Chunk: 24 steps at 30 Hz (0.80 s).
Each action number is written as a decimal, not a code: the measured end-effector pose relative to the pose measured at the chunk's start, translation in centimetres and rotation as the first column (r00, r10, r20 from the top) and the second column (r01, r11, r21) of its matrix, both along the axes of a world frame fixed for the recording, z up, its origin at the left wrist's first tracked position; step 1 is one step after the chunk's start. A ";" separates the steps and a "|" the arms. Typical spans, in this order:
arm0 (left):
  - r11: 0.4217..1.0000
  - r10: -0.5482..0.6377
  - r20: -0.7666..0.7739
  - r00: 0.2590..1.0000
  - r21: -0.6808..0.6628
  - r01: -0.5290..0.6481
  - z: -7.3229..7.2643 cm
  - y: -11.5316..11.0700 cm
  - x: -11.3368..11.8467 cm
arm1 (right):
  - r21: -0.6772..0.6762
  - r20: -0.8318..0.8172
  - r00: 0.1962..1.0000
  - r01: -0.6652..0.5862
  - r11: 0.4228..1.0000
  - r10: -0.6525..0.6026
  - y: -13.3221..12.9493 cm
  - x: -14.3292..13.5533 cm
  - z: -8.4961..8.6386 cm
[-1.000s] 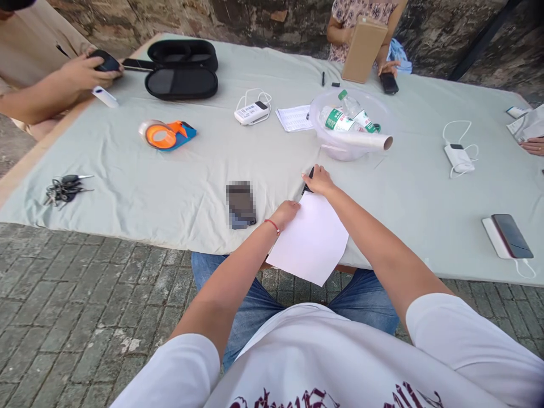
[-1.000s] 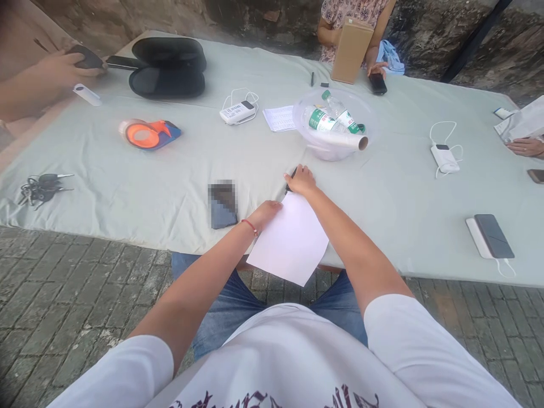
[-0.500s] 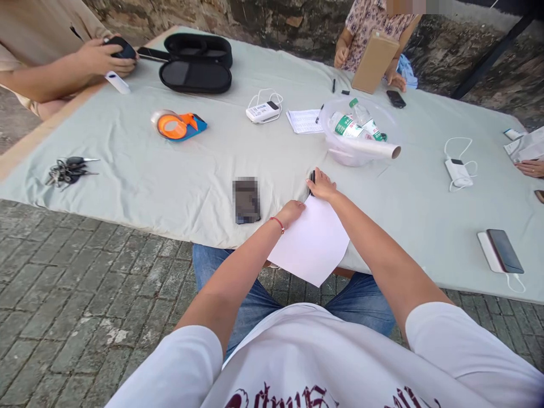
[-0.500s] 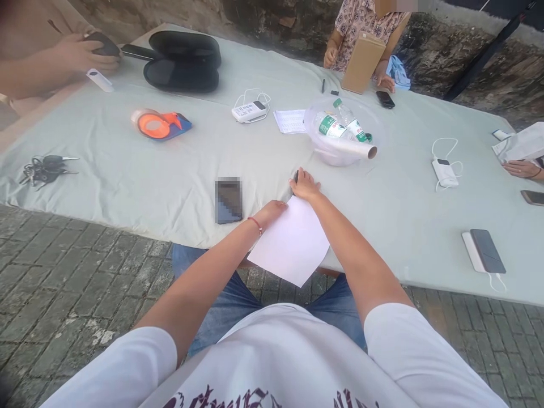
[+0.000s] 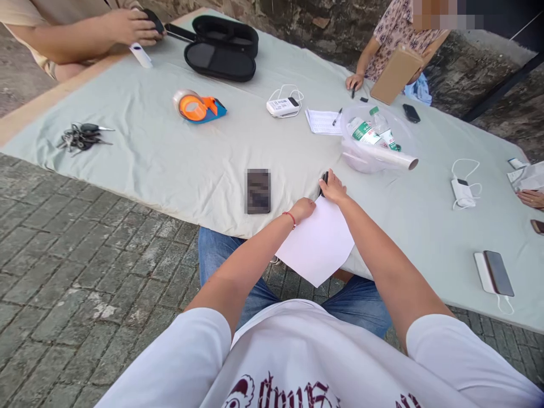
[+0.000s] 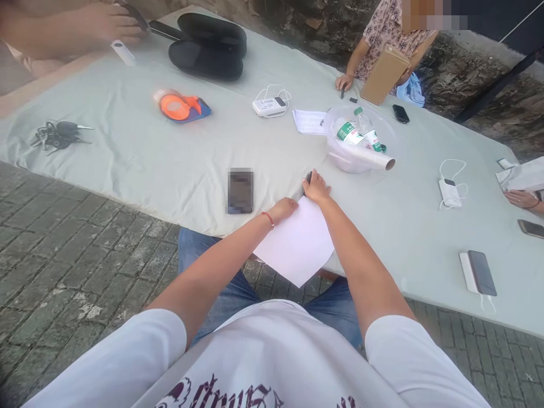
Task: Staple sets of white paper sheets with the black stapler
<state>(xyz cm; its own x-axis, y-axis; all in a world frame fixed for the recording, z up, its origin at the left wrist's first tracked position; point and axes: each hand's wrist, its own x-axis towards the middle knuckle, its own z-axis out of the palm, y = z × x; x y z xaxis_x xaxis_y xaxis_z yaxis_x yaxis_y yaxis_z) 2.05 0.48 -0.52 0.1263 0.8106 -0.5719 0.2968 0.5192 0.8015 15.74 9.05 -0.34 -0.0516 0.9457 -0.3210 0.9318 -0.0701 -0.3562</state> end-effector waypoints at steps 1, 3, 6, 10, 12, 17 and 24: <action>1.000 -0.001 -0.001 1.000 0.002 0.001 0.0 0.0 0.0 | 0.003 -0.003 1.000 0.001 1.000 -0.001 0.0 0.0 0.0; 1.000 0.000 0.001 1.000 0.009 0.000 -0.1 0.1 0.0 | 0.014 -0.010 1.000 0.000 1.000 0.000 0.0 0.1 -0.1; 1.000 0.002 0.008 1.000 0.017 -0.002 0.0 0.0 -0.1 | 0.032 -0.008 1.000 -0.009 0.999 0.009 -0.1 0.1 0.0; 1.000 0.008 0.011 1.000 0.018 -0.008 0.1 0.0 -0.1 | 0.057 0.005 1.000 -0.020 0.998 0.020 -0.2 0.1 0.0; 1.000 0.010 0.008 1.000 0.019 -0.011 0.2 -0.1 0.0 | 0.068 0.004 1.000 -0.022 0.997 0.022 -0.3 0.1 -0.2; 1.000 0.014 -0.007 1.000 0.022 -0.014 0.2 -0.2 0.0 | 0.155 0.008 1.000 0.015 0.988 -0.017 -1.0 -0.4 -1.2; 1.000 0.025 -0.008 1.000 -0.005 -0.025 0.6 -0.3 0.1 | 0.081 -0.120 0.992 0.043 0.996 -0.033 0.2 0.3 -0.2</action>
